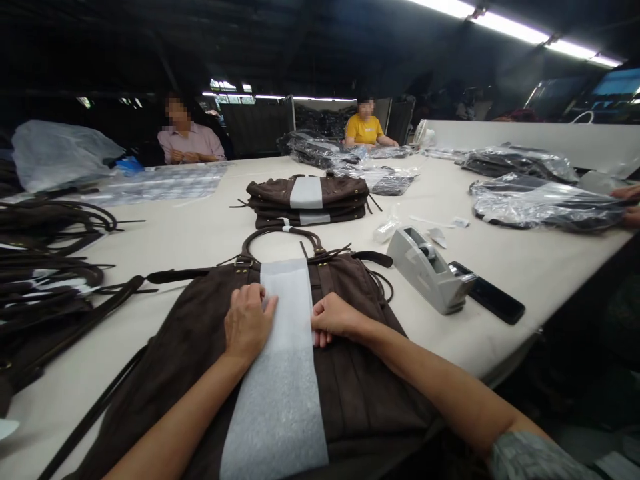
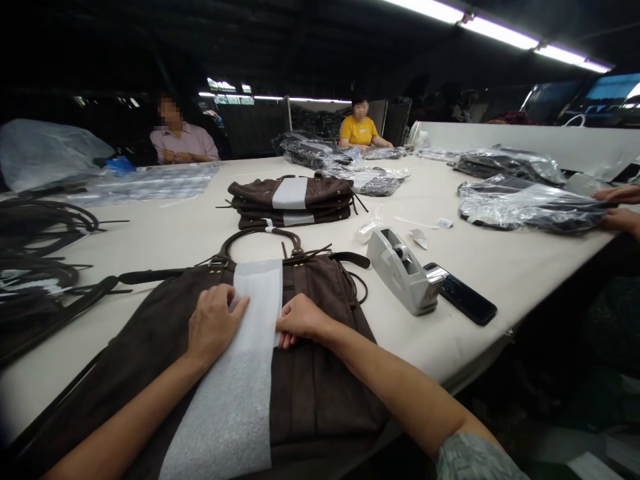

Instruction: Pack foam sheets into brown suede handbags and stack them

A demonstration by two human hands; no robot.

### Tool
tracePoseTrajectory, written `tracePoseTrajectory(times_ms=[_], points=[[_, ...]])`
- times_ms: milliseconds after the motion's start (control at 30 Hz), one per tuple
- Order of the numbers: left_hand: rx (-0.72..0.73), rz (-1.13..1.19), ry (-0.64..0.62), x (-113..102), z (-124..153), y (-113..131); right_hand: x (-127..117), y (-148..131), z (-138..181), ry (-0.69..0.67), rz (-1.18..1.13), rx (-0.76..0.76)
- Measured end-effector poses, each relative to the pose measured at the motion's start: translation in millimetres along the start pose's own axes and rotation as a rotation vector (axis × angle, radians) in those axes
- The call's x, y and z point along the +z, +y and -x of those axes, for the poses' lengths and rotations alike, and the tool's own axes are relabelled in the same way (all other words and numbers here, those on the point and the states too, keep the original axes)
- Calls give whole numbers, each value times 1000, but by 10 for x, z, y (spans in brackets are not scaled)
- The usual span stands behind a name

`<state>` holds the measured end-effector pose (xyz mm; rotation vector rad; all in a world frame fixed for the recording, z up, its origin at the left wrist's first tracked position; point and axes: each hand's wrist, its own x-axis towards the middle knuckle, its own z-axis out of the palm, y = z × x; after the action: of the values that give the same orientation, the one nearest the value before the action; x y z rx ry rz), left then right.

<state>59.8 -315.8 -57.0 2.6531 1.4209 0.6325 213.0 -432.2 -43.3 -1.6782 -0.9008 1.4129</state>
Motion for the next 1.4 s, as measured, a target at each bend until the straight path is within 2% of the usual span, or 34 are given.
tracePoseTrajectory(times_ms=[100,200,267,533,667,700,767,833,867,900,967,1067,1133,1167,1233,1333,1400], points=[[154,-29,18,-24,-15,41,6,-35,30,7,13,13],[339,9,-85,-15,-55,56,2,-42,39,2,16,5],[409,52,-144,5,-76,45,-6,-32,33,-3,17,5],[414,129,-239,33,102,-21,-67,53,-44,-40,3,-20],[435,112,-347,26,178,-4,-101,4,90,-42,150,-14],[432,107,-367,22,181,0,-108,-31,153,-4,254,-23],[424,98,-400,13,179,9,-110,-112,276,226,536,-114],[419,87,-422,6,177,23,-86,-173,336,523,796,-336],[417,78,-429,6,179,34,-61,-182,329,609,883,-468],[417,69,-432,9,184,45,-31,-174,296,615,941,-580],[421,50,-431,28,199,63,31,-111,181,437,1014,-702],[445,29,-411,118,205,35,38,15,39,176,1057,-689],[484,6,-365,233,175,-28,-61,50,77,108,1023,-662],[505,-5,-333,302,152,-66,-143,45,151,129,977,-648],[539,-14,-274,437,106,-140,-375,5,398,280,842,-633],[564,-19,-219,574,72,-216,-923,-68,895,702,666,-619],[571,-32,-200,626,67,-249,-1394,-81,1197,964,610,-464]])
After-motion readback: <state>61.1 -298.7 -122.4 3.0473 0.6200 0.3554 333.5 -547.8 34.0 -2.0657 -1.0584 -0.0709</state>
